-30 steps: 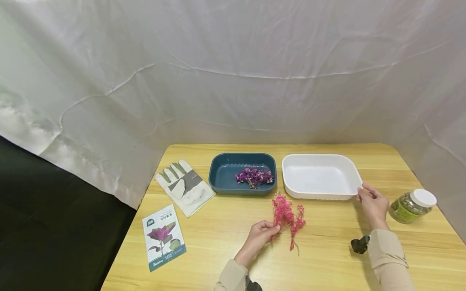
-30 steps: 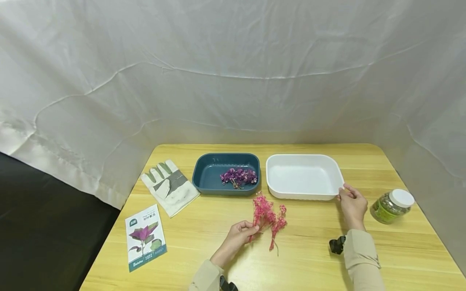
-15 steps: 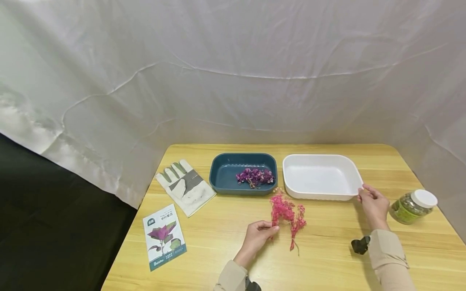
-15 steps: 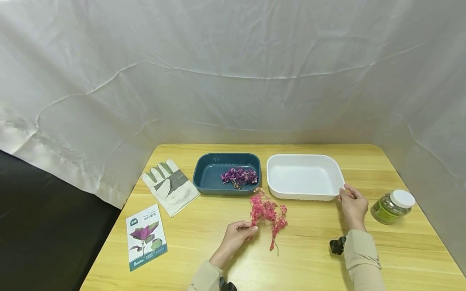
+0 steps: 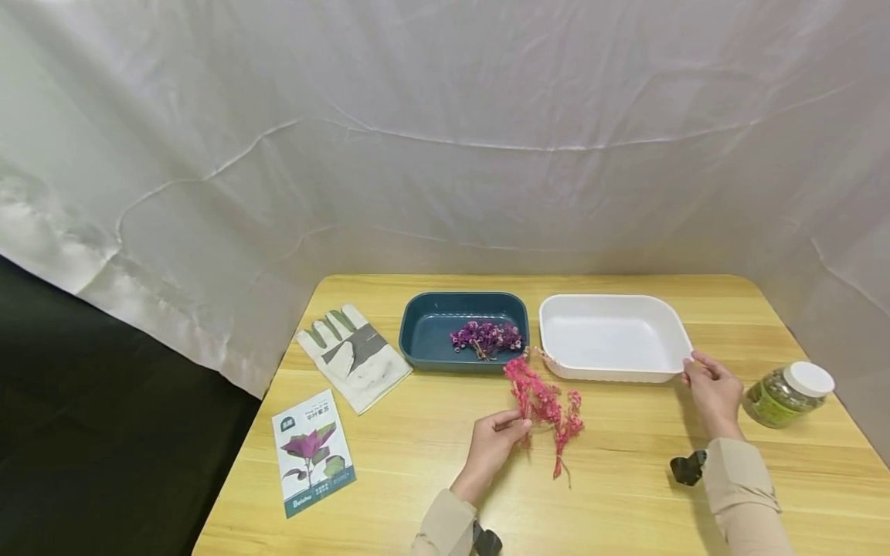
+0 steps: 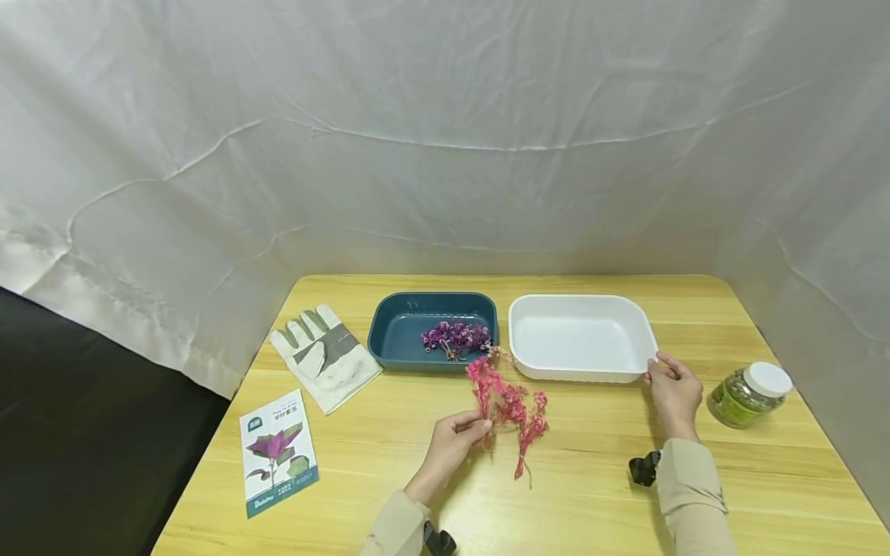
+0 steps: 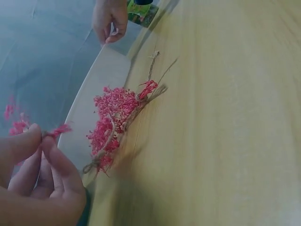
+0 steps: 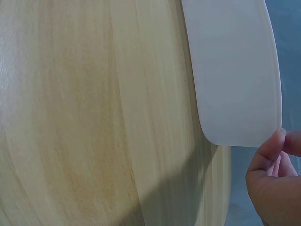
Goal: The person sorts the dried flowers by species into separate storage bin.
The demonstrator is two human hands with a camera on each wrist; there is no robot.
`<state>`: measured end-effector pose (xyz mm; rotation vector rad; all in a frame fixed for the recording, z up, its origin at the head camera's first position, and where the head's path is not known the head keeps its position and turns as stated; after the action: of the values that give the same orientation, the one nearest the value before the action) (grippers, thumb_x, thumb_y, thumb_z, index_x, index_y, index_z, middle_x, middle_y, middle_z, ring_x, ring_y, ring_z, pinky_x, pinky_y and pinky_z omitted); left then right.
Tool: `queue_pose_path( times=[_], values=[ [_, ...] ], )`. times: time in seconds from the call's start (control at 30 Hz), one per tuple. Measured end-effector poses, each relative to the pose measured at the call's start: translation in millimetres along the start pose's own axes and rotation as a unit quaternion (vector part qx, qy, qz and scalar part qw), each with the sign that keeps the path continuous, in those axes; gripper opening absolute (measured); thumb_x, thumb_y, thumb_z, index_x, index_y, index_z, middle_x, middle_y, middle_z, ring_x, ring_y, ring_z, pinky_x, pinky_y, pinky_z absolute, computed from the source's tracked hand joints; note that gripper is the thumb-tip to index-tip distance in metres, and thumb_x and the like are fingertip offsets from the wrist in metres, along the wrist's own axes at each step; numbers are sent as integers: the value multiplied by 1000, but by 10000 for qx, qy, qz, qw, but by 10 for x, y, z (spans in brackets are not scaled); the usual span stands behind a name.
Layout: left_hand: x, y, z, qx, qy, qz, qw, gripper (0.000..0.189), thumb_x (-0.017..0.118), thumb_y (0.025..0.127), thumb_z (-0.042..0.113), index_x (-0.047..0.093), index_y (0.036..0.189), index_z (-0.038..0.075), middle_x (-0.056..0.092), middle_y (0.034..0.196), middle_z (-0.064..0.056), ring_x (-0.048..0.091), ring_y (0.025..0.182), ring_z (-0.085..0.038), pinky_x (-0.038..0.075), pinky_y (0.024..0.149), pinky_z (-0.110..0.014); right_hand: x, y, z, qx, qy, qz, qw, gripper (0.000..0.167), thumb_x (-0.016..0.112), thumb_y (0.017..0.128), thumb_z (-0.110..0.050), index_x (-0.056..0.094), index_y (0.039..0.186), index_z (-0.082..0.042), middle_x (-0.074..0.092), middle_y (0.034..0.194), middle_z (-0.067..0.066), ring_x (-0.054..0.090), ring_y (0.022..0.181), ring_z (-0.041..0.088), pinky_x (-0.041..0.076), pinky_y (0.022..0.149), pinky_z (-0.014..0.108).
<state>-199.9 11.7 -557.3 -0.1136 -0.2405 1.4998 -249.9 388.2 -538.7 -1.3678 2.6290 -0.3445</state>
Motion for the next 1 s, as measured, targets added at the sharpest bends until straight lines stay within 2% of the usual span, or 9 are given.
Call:
queue_pose_path(
  times=[0.13, 0.27, 0.4, 0.6, 0.7, 0.87, 1.0],
  values=[
    [6, 49, -3, -37, -121, 55, 9999, 34, 72, 86, 10, 67, 117, -3, 73, 95, -11, 64, 80, -3, 57, 76, -19, 0, -8, -6, -41, -65, -12, 10000, 12, 61, 94, -11, 62, 95, -23, 57, 63, -14, 58, 56, -3, 50, 55, 9],
    [32, 162, 13, 32, -61, 120, 9999, 34, 73, 86, 11, 67, 116, -3, 73, 95, -13, 63, 79, -2, 57, 75, -19, -3, -9, -12, -26, -130, -6, 9999, 11, 61, 93, -12, 62, 94, -24, 57, 62, -14, 58, 56, -3, 50, 55, 9],
    [130, 361, 102, 99, 151, 78, 9998, 34, 74, 85, 13, 68, 115, 0, 73, 99, -14, 65, 77, -4, 59, 73, -24, 0, -9, -27, -32, -141, -37, 9999, 10, 61, 93, -13, 62, 97, -22, 57, 63, -14, 59, 56, -3, 50, 55, 9],
    [374, 725, 370, 290, 407, -40, 9987, 31, 74, 85, 11, 69, 113, -2, 74, 99, -16, 69, 80, -11, 60, 77, -25, 5, -14, -37, -114, -375, -92, 9992, 11, 61, 94, -14, 62, 102, -20, 59, 61, -15, 59, 56, -3, 50, 56, 9],
    [493, 871, 494, 319, 659, -59, 9973, 28, 73, 85, 10, 71, 110, -2, 74, 97, -16, 68, 78, -10, 59, 73, -22, 1, -13, -39, -127, -576, -70, 9982, 16, 61, 94, -14, 63, 110, -16, 59, 61, -17, 59, 56, -4, 50, 57, 9],
    [644, 1046, 647, 440, 1316, 52, 9903, 23, 74, 85, 12, 74, 106, 3, 74, 92, -12, 62, 73, -5, 52, 63, -15, 20, -10, -46, -85, -712, -74, 9974, 39, 60, 95, -15, 55, 132, -2, 57, 63, -17, 59, 58, -5, 51, 58, 9],
    [743, 1144, 704, 475, 1724, 216, 9836, 21, 75, 84, 13, 76, 104, 5, 75, 89, -9, 64, 74, -7, 51, 61, -15, 8, -6, -62, -89, -710, -5, 9974, 45, 60, 95, -14, 52, 136, 2, 56, 63, -17, 59, 57, -5, 51, 57, 9]
  ],
)
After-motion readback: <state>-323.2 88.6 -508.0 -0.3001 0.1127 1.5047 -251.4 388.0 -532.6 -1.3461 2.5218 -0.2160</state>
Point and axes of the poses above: each hand's wrist, its own y-axis towards the middle knuckle, its own x-axis out of the palm, z = x × y, the point moved 8 cm from there along y, towards the middle knuckle
